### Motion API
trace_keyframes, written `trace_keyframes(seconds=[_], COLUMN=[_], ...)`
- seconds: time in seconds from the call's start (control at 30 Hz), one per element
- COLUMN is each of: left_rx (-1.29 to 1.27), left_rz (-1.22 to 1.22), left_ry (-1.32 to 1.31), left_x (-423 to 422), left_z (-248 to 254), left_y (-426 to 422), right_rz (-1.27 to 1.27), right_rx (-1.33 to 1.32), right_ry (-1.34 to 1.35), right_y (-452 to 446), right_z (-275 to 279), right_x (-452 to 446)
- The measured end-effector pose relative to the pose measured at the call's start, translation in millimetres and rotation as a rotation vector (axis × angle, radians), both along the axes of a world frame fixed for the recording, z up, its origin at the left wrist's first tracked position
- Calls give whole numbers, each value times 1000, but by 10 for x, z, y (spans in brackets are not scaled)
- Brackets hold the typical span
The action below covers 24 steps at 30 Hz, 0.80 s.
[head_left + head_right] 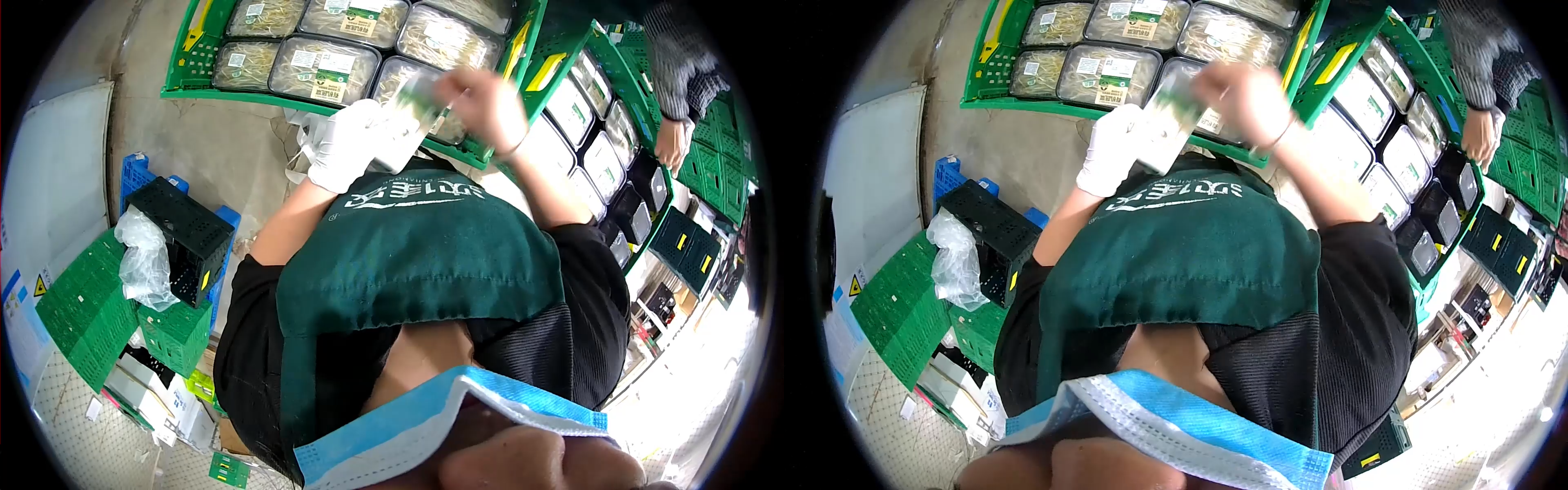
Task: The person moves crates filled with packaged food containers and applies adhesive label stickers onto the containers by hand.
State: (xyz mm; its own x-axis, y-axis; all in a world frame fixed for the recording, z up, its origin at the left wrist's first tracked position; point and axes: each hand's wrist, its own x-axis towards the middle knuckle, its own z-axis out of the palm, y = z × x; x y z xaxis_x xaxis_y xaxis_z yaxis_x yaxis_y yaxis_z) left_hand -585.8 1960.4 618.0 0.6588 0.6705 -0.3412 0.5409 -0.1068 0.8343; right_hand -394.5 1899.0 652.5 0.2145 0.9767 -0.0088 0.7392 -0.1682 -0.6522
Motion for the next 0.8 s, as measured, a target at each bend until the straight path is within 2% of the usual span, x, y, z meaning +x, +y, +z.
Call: trace_keyframes(seconds=[0.03,0.07,0.1,0.13,0.2,0.23,0.27,0.33,0.37,0.4,0.43,0.47,0.53,0.57,0.67,0.73,0.77,0.8], left_rx=[-125,-250,-79,-78,-65,463,461,-131,-166,287,477,471,326,113,-495,-806,-827,-847], left_rz=[66,135,35,38,-45,-547,-538,31,54,47,-47,-18,-213,-196,-89,111,123,137], left_ry=[-208,-417,-426,-424,-76,278,280,-180,-91,-235,-312,-400,-487,-426,-550,-536,-495,-453], left_x=[-38,-83,-155,-233,-340,-379,-419,-515,-389,-259,-70,97,288,284,164,27,-52,-118], left_z=[-51,-105,-177,-248,-317,-282,-303,-356,-61,-55,168,271,75,-4,-158,-15,-53,-90], left_y=[-6,-2,74,121,218,269,271,241,306,326,446,446,442,419,249,144,153,149], right_rz=[-105,5,101,109,-9,-24,9,185,273,364,405,460,475,444,79,97,116,309], right_rx=[-195,-102,-98,-103,-44,-75,-46,-60,-57,-52,-12,14,59,76,93,52,-175,-284], right_ry=[-82,-174,-215,-260,-331,-244,-181,-98,-42,11,37,22,73,40,-144,-350,-416,-504], right_y=[178,311,431,521,632,626,611,547,509,486,464,450,398,381,455,556,582,619], right_z=[88,-109,-330,-476,-565,-489,-443,-197,-111,-42,-11,72,178,213,142,-192,-404,-878], right_x=[219,571,842,968,1071,1090,1053,737,575,435,332,236,118,148,652,1124,1215,1432])
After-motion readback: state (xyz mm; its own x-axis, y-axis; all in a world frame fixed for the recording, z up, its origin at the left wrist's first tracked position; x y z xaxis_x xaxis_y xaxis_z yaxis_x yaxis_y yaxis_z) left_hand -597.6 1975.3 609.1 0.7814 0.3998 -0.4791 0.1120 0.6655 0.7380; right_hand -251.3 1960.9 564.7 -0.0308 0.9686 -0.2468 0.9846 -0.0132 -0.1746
